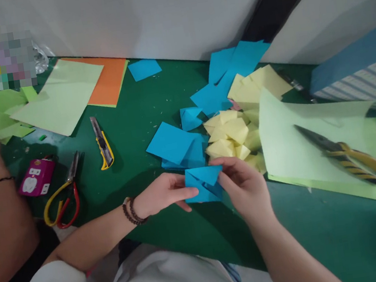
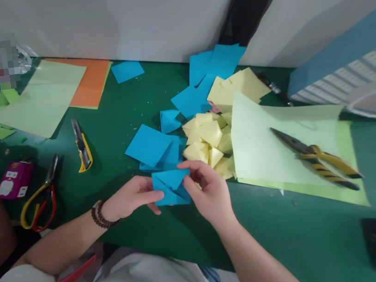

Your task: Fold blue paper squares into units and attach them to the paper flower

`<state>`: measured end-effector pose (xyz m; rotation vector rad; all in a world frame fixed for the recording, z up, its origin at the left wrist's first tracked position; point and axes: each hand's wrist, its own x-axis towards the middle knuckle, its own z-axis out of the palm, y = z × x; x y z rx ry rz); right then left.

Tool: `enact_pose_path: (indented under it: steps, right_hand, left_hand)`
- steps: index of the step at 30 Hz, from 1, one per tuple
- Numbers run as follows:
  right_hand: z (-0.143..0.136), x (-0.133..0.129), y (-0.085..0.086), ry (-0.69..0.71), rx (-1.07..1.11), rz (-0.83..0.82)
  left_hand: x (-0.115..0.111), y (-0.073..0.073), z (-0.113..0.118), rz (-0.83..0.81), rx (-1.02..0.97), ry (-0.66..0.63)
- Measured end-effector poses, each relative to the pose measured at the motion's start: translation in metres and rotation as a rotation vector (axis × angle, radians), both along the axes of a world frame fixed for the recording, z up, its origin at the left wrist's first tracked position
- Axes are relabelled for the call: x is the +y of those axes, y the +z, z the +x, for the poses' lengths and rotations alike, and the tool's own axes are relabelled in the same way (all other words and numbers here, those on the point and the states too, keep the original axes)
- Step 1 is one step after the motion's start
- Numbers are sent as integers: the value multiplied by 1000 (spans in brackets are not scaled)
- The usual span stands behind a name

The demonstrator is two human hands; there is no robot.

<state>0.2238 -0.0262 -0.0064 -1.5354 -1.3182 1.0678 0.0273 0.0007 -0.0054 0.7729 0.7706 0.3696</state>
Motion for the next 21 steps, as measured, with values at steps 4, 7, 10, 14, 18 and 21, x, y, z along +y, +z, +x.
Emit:
enact_pose_path:
  steps: [4,7,10,14,18,21]
  right_hand:
    - [-1,-1,0,12,-107,21]
    - [-4,-2,-1,38,-162,68]
    - [-7,-3,0,94,-196,140]
    - [-8,-6,1,139,-247,251]
    - [-12,-7,1,67,-449,520]
    - [-16,-8,2,85,-610,663]
  left_hand:
    - [0,-6,-1,-159,-107,18]
    - [-2,-12,0,-224,-154,28]
    - [-4,-15,2,-274,-171,50]
    - [-5,-16,2,-316,-195,59]
    - [-5,-16,0,-332,-279,156]
    - [-6,-17,0,-280,-309,226]
